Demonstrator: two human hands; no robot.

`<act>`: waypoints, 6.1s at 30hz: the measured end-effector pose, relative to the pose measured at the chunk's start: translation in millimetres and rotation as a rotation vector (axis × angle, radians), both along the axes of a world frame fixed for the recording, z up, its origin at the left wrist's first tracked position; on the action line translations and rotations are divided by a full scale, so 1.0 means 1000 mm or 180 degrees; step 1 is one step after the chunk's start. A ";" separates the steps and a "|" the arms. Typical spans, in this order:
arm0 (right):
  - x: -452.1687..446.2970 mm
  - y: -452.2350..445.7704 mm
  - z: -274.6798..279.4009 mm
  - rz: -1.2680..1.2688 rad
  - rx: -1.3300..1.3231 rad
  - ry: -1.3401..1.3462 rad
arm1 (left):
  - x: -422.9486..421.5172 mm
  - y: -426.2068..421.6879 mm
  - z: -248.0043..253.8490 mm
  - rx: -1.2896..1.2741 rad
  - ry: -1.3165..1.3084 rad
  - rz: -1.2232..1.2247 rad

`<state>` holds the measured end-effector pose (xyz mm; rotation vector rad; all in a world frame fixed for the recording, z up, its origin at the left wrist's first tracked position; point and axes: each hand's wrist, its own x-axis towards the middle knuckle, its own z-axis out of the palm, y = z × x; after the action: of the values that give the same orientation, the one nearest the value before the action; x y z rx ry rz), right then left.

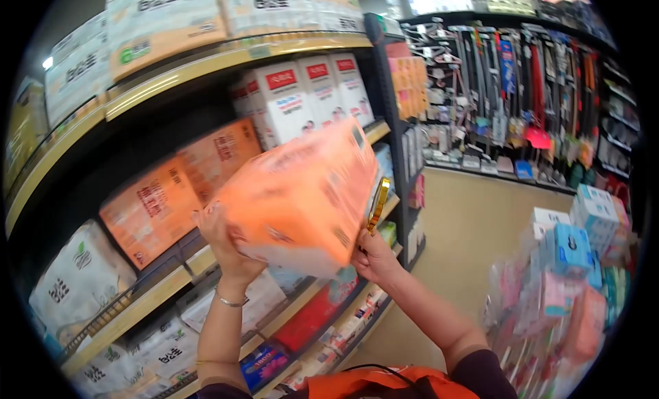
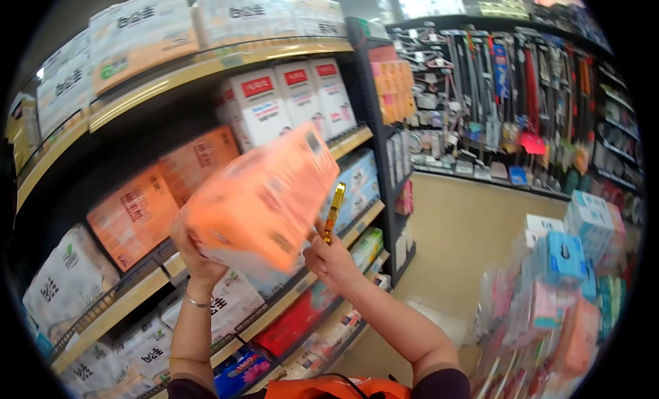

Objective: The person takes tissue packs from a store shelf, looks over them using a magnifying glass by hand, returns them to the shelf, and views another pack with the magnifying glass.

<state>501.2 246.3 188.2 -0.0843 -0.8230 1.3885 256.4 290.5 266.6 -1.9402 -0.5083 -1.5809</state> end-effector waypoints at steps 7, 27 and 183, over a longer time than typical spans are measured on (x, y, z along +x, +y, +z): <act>0.098 -0.040 -0.131 -0.1208 -0.0524 -0.0078 | 0.108 -0.010 -0.072 -0.3484 -0.2214 -0.3891; 0.197 -0.498 -0.212 -0.4827 -0.1892 0.0130 | 0.413 -0.244 -0.342 -0.7784 0.0518 -0.6391; 0.005 -0.626 -0.332 -0.7593 -0.3866 0.2545 | 0.541 -0.612 -0.353 -0.2256 0.5578 -0.6506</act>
<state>506.2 -379.4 -143.7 -0.9620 0.9441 -0.6721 797.7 -321.8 -86.7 1.7543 -1.2972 -0.4556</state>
